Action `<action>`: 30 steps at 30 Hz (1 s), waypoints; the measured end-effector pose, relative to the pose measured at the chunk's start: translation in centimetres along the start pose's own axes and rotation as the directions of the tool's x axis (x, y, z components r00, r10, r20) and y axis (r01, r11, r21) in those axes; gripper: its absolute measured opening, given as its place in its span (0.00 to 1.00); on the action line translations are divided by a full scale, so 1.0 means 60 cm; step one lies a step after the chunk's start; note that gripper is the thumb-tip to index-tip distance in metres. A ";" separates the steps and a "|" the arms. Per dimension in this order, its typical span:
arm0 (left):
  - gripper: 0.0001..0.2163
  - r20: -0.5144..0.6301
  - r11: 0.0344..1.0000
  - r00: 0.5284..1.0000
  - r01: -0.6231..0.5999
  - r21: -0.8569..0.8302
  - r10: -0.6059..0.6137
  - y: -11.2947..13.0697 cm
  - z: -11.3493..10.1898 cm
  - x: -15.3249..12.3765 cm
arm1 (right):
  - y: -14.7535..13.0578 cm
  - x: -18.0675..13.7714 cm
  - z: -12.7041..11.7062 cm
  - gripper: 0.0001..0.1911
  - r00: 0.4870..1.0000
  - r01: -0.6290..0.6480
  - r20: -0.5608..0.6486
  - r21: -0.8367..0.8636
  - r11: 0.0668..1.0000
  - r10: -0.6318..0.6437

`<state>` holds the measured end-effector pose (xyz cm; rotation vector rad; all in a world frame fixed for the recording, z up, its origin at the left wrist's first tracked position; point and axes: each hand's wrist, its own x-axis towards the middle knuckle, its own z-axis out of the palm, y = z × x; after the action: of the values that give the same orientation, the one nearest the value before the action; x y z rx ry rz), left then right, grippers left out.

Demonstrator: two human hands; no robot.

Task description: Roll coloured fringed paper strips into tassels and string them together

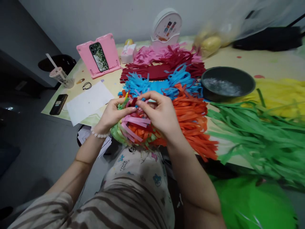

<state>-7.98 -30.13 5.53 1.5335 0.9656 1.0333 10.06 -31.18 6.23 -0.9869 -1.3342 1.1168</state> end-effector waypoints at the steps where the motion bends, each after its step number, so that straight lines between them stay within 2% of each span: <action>1: 0.18 0.000 0.999 1.000 0.006 0.033 -0.006 -0.002 0.000 0.001 | -0.003 0.000 0.001 0.13 0.997 0.023 -0.073 0.051 0.998 -0.019; 3: 0.18 -0.010 0.996 1.000 0.030 0.082 -0.029 -0.008 -0.003 0.004 | -0.013 0.002 -0.003 0.13 0.958 0.149 -0.271 0.183 0.972 -0.096; 5: 0.17 -0.064 0.997 0.998 0.034 0.076 -0.029 -0.014 -0.014 0.009 | -0.024 0.009 -0.018 0.13 0.879 0.306 -0.446 0.250 0.919 -0.171; 7: 0.17 -0.169 1.000 0.986 0.001 0.015 0.001 -0.019 -0.031 0.013 | -0.031 0.018 -0.037 0.13 0.782 0.439 -0.567 0.209 0.874 -0.257; 9: 0.18 -0.266 0.998 0.964 -0.024 -0.058 0.008 -0.019 -0.048 0.018 | -0.032 0.025 -0.052 0.13 0.691 0.527 -0.633 0.112 0.842 -0.349; 10: 0.18 -0.292 0.996 0.957 -0.025 -0.090 -0.002 -0.017 -0.055 0.020 | -0.030 0.026 -0.056 0.12 0.663 0.547 -0.641 0.061 0.835 -0.388; 11: 0.18 -0.299 0.993 0.954 -0.021 -0.115 -0.014 -0.015 -0.059 0.021 | -0.028 0.025 -0.056 0.11 0.667 0.539 -0.613 0.004 0.842 -0.424; 12: 0.19 -0.295 0.991 0.955 -0.019 -0.130 -0.021 -0.013 -0.062 0.022 | -0.026 0.022 -0.052 0.09 0.716 0.495 -0.534 -0.065 0.866 -0.450; 14: 0.19 -0.293 0.990 0.956 -0.034 -0.134 -0.007 -0.010 -0.061 0.024 | -0.022 0.011 -0.037 0.06 0.843 0.379 -0.299 -0.259 0.889 -0.446; 16: 0.20 -0.317 0.991 0.948 -0.059 -0.122 0.018 -0.009 -0.055 0.023 | -0.020 0.001 -0.017 0.06 0.905 0.327 -0.108 -0.445 0.834 -0.412; 17: 0.21 -0.328 0.990 0.944 -0.063 -0.123 0.019 -0.009 -0.051 0.022 | -0.020 -0.003 -0.007 0.07 0.912 0.325 -0.059 -0.501 0.802 -0.407; 20: 0.22 -0.298 0.985 0.954 -0.023 -0.170 -0.029 -0.012 -0.041 0.016 | -0.017 -0.003 0.014 0.07 0.910 0.334 -0.013 -0.566 0.754 -0.414; 24: 0.24 -0.215 0.969 0.972 0.036 -0.244 -0.091 -0.011 -0.031 0.007 | -0.013 0.002 0.021 0.06 0.914 0.339 0.008 -0.566 0.752 -0.405; 30: 0.24 -0.209 0.953 0.970 0.055 -0.297 -0.122 -0.005 -0.024 0.003 | -0.013 -0.005 0.017 0.06 0.914 0.333 -0.007 -0.556 0.762 -0.405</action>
<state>-9.33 -29.47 5.45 1.1385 0.9792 1.2437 9.08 -31.73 6.96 -1.1071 -1.6958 0.3553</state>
